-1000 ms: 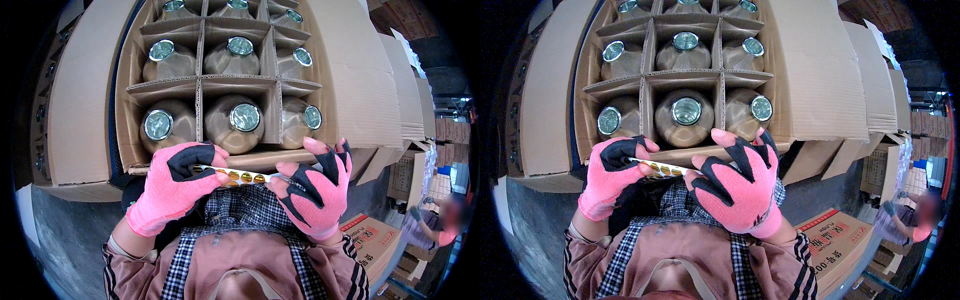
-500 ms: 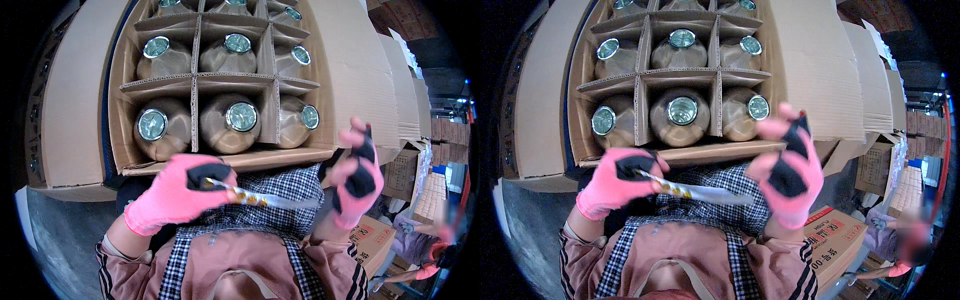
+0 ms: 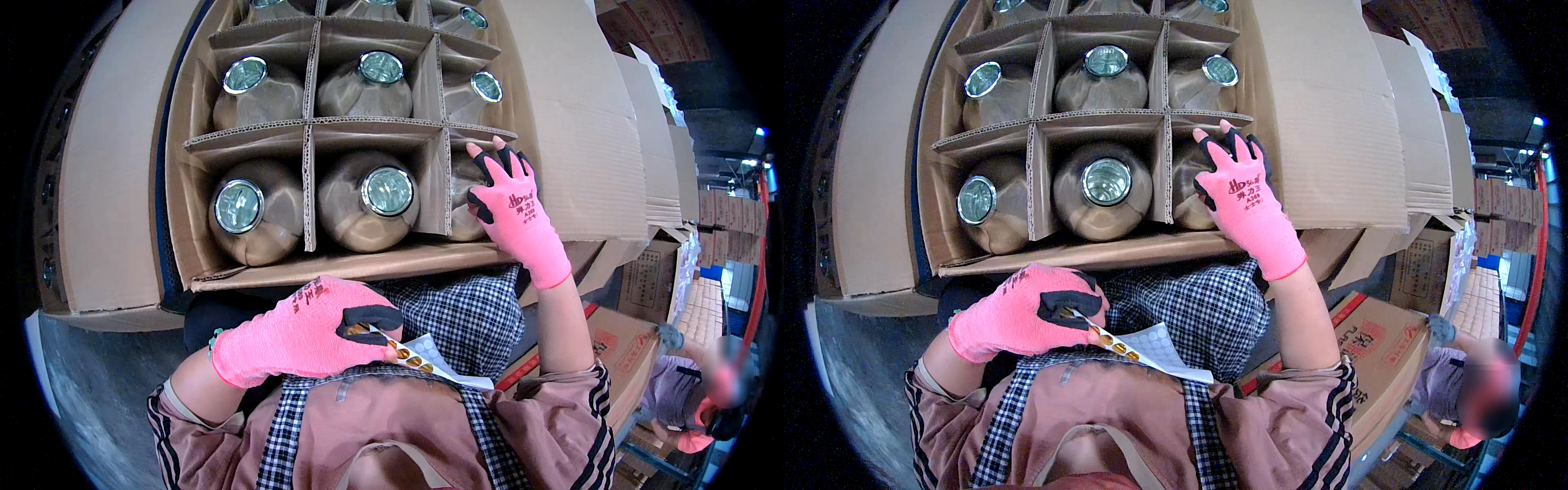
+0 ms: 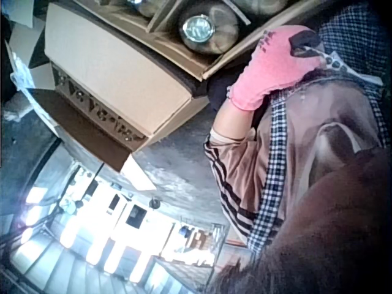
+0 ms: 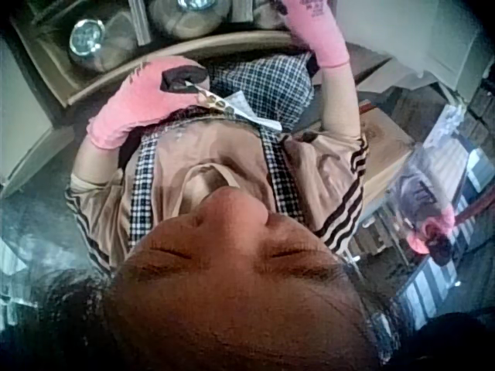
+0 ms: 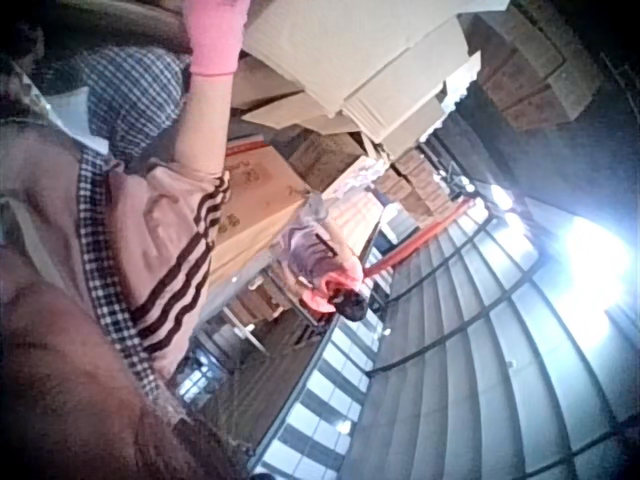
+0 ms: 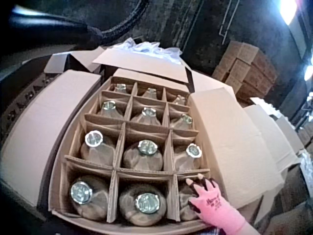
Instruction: The person applies round gold stickers to the tops of glass jars arranged in a cardboard box. They peel stickers from a sheet and press each one onto a jar lid, working sequentially across the box.
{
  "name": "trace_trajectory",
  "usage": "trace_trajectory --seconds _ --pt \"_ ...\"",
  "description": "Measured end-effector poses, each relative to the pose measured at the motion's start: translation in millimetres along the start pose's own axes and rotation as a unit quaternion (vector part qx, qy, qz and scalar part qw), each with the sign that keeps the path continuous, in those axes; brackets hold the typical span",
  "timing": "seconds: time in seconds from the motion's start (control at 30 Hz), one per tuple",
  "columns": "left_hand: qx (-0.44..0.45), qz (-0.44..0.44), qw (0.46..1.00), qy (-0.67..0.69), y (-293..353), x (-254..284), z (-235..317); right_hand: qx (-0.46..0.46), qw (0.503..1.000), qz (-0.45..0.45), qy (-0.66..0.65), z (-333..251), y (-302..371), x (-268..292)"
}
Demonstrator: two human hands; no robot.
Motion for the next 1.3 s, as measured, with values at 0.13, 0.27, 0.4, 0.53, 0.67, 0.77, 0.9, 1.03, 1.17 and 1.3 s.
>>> trace_trajectory --seconds 0.13,0.27,0.4,0.53,0.67,0.77,0.9,1.03,1.17,1.3 --pt "0.0 0.018 1.0 0.009 2 4 -4 -0.006 0.999 0.039 -0.003 0 4 6" --pt "0.042 0.035 0.998 0.04 1 10 -9 -0.087 0.986 0.125 -0.071 17 14 27" --pt "0.051 0.067 0.996 0.043 5 18 -6 -0.206 0.896 0.288 -0.268 35 67 83" --pt "0.05 0.119 0.99 0.057 5 27 -5 -0.113 0.937 0.189 -0.271 -37 85 118" --pt "0.046 0.204 0.977 0.043 12 41 -5 -0.037 0.979 -0.007 -0.2 -80 55 82" --pt "0.026 0.214 0.974 0.067 13 44 6 -0.054 0.977 0.025 -0.205 -68 57 90" --pt "0.014 0.227 0.972 0.05 18 44 2 -0.046 0.987 0.046 -0.15 -76 50 100" --pt "-0.031 0.249 0.968 0.033 19 46 11 -0.012 0.98 0.093 -0.176 -96 41 114" --pt "-0.118 0.229 0.965 -0.043 18 43 30 -0.008 0.972 0.093 -0.217 -96 41 108" --pt "-0.126 0.214 0.966 -0.075 16 42 36 -0.043 0.968 0.088 -0.231 -91 44 103"
Point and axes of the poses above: each hand's wrist, its own y-axis away from the middle knuckle, its own x-axis out of the back of the hand, z = x × y, the point moved 10 cm from there along -y, towards the middle knuckle, and after that the axes turned 3 degrees about -x, right-handed, at the moved point
